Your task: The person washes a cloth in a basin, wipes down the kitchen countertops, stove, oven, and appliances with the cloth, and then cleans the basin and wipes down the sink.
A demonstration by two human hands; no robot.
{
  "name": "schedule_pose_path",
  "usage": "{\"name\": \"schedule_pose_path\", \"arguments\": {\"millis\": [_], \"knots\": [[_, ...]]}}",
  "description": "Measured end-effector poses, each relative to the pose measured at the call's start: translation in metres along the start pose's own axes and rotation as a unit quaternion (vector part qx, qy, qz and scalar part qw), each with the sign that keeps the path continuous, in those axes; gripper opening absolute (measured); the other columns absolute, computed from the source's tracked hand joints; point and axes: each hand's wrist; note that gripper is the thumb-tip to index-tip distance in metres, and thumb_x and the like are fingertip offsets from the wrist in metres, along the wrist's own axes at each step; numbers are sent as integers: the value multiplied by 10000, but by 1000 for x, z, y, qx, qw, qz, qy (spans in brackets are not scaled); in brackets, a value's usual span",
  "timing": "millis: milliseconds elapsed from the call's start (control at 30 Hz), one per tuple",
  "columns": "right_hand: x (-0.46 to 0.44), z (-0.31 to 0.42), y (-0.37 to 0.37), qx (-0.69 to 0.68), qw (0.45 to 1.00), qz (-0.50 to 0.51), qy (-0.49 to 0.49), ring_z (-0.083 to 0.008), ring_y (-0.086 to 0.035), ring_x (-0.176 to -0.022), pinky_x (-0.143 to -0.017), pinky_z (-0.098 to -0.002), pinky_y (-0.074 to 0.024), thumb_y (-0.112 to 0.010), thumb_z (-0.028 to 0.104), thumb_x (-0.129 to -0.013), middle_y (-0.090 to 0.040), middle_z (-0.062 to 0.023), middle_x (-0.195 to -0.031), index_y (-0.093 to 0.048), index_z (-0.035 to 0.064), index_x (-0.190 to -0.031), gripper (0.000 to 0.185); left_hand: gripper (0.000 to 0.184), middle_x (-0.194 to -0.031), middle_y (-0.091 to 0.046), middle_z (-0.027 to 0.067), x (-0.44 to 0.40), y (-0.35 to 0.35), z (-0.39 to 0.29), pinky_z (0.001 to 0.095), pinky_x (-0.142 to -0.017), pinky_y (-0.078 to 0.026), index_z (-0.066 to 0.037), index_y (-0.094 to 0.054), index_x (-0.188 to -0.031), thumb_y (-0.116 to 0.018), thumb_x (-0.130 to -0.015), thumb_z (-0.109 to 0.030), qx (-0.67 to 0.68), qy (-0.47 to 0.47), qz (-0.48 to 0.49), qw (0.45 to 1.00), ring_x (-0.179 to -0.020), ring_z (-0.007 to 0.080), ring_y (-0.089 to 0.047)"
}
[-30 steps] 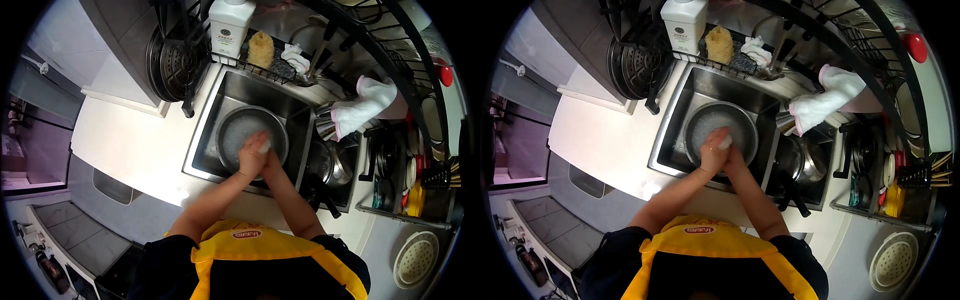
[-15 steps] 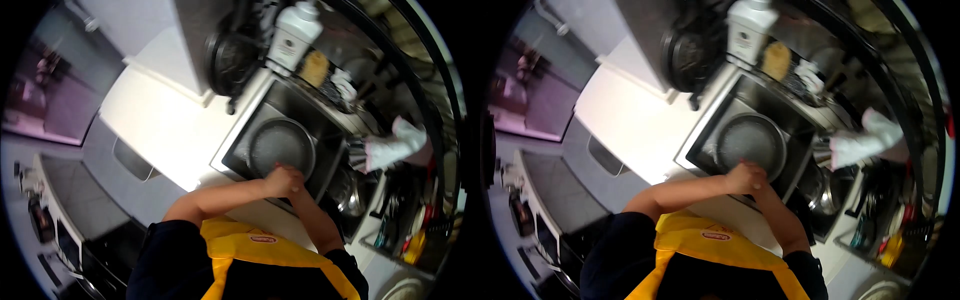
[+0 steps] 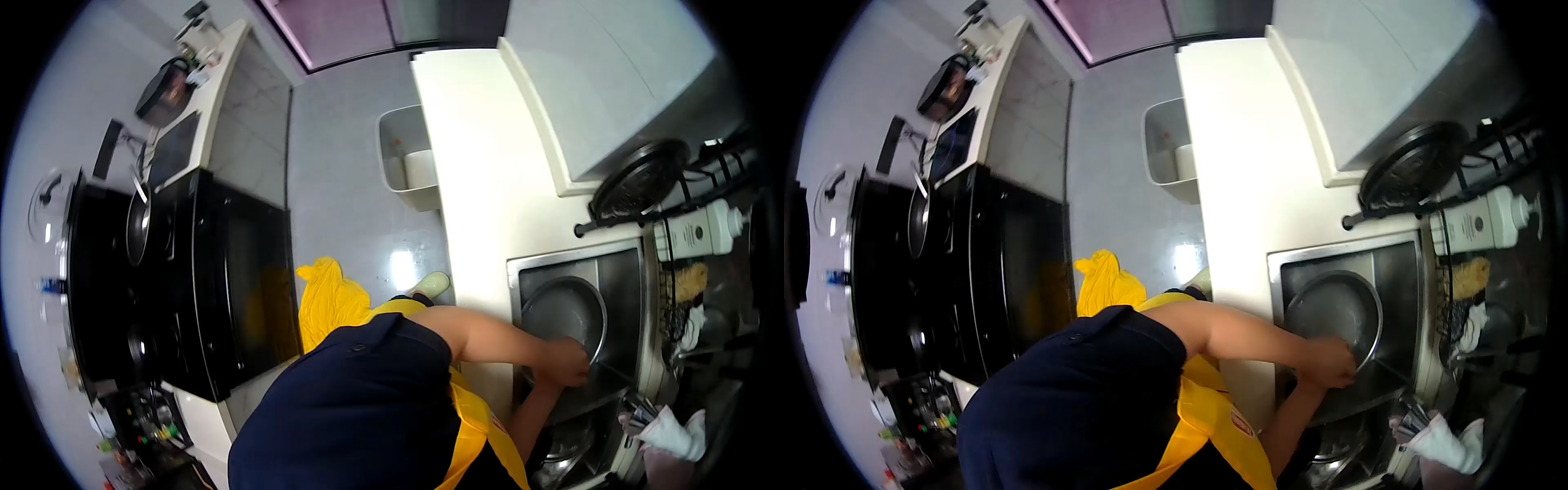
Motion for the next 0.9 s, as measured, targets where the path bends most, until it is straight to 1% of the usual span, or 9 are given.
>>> {"name": "schedule_pose_path", "arguments": {"millis": [200,300,367,433,567,633,700,833,900], "knots": [[6,44,-24,98,992,-10,78,-234,-598,-1069,-943,-396,-482,-519,348,-1014,-587,-128,-1236,-531,20,-1249,404,325,-1153,-611,163,-3,-6,43,440,-880,-475,-73,-649,-1069,-653,-784,-229,107,3,-26,994,-1089,368,-576],[32,37,-96,415,840,-160,309,-198,-604,-971,-868,-357,-495,-592,303,-979,-633,-109,-1066,-591,-11,-1118,343,360,-1186,-599,180,6,-8,51,444,-917,-460,-69,-608,-1147,-638,-813,-203,71,-16,-67,995,-1122,380,-554],[26,43,-87,500,783,-95,357,-194,-581,-908,-843,-340,-480,-650,228,-946,-621,-103,-1005,-600,-33,-1056,287,353,-1149,-618,179,10,-5,49,444,-913,-462,-67,-599,-1150,-635,-825,-200,34,-77,-159,984,-1102,380,-563],[57,30,-126,690,595,40,410,-208,-576,-921,-844,-336,-474,-650,194,-943,-622,-107,-1018,-601,-36,-1060,263,306,-1071,-649,166,11,24,39,452,-914,-458,-73,-620,-1094,-651,-822,-211,128,-55,-6,990,-1097,375,-565],[75,13,-164,650,601,162,436,-273,-581,-1008,-916,-368,-468,-633,105,-924,-604,-137,-1101,-614,-32,-1097,221,247,-936,-646,125,46,98,34,433,-859,-458,-65,-626,-953,-698,-747,-181,34,-52,-145,987,-986,339,-573],[78,-4,-191,680,522,211,469,-254,-575,-1099,-974,-364,-452,-625,141,-952,-583,-157,-1231,-580,-34,-1223,326,263,-923,-634,118,59,129,53,417,-842,-455,-67,-595,-931,-700,-696,-122,64,-60,-205,975,-956,334,-562],[77,-35,-215,675,567,251,401,-267,-575,-1091,-966,-368,-450,-628,150,-950,-577,-163,-1232,-561,-31,-1251,358,254,-935,-639,121,86,171,65,424,-849,-461,-63,-581,-952,-679,-723,-117,24,-40,-266,963,-947,340,-585],[77,-128,-283,754,449,287,384,-299,-577,-1018,-908,-374,-453,-722,150,-861,-598,-178,-1101,-579,-13,-1112,331,293,-980,-646,125,180,255,105,439,-835,-482,-72,-594,-1055,-660,-777,-135,-69,-13,-328,942,-950,343,-617],[87,-187,-324,760,332,364,425,-320,-584,-1025,-918,-372,-454,-747,108,-807,-599,-186,-1108,-574,10,-1014,287,384,-1027,-648,126,244,295,120,450,-809,-502,-106,-595,-1191,-659,-819,-178,-62,151,-287,944,-959,338,-639]]}}
Point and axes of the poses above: each hand's wrist, its own x-axis away from the middle knuckle, its own y-axis out of the back of the hand, z = x × y
